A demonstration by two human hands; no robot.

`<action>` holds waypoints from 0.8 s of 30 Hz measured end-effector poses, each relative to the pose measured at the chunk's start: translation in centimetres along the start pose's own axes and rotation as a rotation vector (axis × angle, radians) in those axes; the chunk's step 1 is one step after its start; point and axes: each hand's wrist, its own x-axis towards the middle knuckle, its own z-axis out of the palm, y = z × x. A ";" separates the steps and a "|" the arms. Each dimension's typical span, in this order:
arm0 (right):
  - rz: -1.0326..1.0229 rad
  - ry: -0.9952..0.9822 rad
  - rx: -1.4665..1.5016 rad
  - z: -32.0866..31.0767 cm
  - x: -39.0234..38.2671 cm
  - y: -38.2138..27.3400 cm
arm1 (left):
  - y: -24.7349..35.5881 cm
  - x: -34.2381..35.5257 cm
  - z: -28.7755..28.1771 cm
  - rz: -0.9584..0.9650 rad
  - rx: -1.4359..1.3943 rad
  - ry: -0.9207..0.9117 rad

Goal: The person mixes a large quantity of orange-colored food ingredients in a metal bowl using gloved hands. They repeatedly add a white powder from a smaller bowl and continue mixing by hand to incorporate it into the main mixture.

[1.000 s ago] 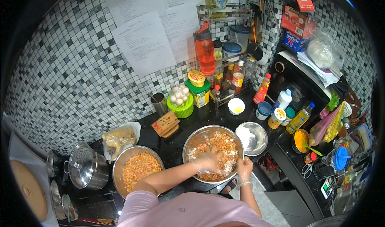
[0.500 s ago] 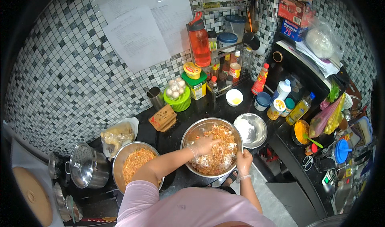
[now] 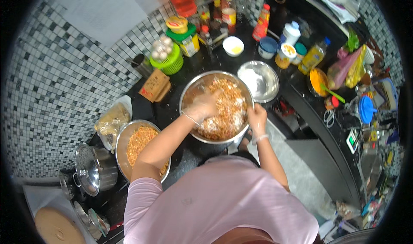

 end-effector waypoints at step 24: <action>0.092 -0.045 0.071 0.0 -0.2 -1.0 | -4.2 4.7 6.5 0.383 0.060 0.296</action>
